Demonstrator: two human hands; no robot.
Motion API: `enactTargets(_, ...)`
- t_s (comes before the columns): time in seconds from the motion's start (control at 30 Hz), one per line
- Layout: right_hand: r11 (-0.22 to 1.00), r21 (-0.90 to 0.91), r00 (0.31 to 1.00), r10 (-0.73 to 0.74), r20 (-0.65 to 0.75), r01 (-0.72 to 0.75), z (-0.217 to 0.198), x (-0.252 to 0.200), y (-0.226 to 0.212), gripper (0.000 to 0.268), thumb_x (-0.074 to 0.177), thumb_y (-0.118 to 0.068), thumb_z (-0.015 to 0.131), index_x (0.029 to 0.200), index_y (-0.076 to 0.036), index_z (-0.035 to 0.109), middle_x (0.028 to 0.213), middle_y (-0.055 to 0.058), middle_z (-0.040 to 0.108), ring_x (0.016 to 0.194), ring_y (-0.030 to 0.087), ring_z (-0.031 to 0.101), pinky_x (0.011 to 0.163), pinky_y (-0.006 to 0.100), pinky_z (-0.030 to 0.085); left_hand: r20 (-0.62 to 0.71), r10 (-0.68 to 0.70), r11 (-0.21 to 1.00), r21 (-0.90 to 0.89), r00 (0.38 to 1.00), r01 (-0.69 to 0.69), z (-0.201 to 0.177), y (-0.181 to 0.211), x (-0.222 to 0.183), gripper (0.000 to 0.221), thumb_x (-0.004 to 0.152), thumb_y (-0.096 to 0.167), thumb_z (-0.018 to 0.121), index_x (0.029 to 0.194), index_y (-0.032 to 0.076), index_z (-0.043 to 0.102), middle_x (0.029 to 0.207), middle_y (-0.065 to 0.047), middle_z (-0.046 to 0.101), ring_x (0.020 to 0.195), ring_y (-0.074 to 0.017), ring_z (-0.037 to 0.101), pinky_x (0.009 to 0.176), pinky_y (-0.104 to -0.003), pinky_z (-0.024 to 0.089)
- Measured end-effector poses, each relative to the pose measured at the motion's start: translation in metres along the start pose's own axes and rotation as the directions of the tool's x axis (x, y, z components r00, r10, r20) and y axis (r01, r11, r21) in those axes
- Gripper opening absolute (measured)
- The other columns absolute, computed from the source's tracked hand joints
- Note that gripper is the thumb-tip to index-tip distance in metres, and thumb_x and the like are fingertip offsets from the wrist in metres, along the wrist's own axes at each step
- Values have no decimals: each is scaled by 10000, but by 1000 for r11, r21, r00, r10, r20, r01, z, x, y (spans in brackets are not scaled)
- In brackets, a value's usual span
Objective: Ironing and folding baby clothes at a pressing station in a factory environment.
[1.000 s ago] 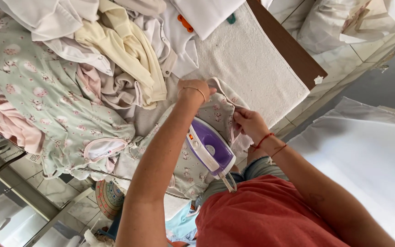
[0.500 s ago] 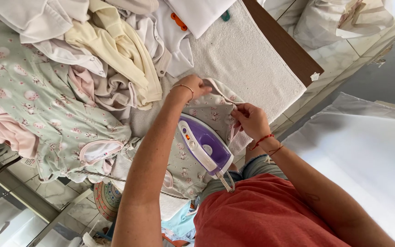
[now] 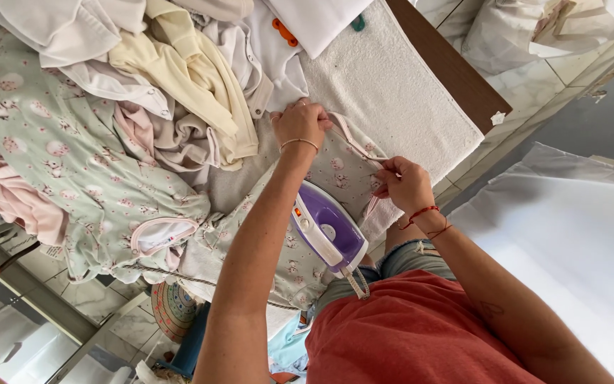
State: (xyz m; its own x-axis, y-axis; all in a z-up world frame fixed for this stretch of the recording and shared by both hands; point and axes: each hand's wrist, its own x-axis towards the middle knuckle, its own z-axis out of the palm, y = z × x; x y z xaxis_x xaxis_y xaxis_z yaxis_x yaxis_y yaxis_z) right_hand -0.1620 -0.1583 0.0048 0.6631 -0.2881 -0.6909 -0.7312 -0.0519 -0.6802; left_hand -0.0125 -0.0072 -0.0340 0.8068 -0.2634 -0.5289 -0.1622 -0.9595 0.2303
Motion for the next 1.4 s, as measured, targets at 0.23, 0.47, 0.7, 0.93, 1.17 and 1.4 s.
enactTargets(0.23,972,-234,998,-43,-53,29,2,-6,-2,73,799,-98,608,812,-27,605,643,82,598,400,158,580,370,206,512,-330,175,985,49,928,-168,15,-8,-23,133,785,406,542,783,274,522,785,30,548,786,-174,580,745,-367,376)
enactTargets(0.47,802,-453,900,-435,5,390,13,-29,-4,186,799,-140,606,934,-23,556,763,127,562,670,260,589,596,349,511,-196,456,882,-31,868,-470,-7,-39,-34,240,790,450,520,865,225,482,810,0,543,788,-241,605,726,-425,441)
enactTargets(0.7,804,-235,812,-439,385,546,73,-102,-11,490,716,-225,653,1097,-60,393,828,194,527,707,401,580,572,497,468,-1,400,916,-35,917,-399,-20,-69,-39,204,831,417,480,805,229,554,788,-26,614,834,-244,591,796,-422,378)
enactTargets(0.93,936,-114,928,-303,217,333,80,-117,-28,423,802,-158,573,1137,-22,354,750,204,615,540,248,624,512,366,522,-182,405,914,88,896,-396,-9,-75,-33,166,803,437,508,786,275,541,739,24,600,798,-200,581,784,-413,370)
enactTargets(1.17,979,84,978,-195,79,188,80,-130,-7,442,870,-160,475,1154,89,247,635,143,620,566,267,648,528,399,520,-303,365,931,129,880,-342,9,-79,-27,167,786,435,525,768,270,511,723,41,573,799,-189,554,791,-397,346)
enactTargets(1.4,921,291,945,-303,123,258,78,-103,10,304,881,-88,439,1075,94,291,596,110,558,577,269,644,539,429,546,-275,331,942,42,903,-332,12,-79,-36,252,810,492,468,773,246,506,756,-2,593,864,-218,542,834,-428,315)
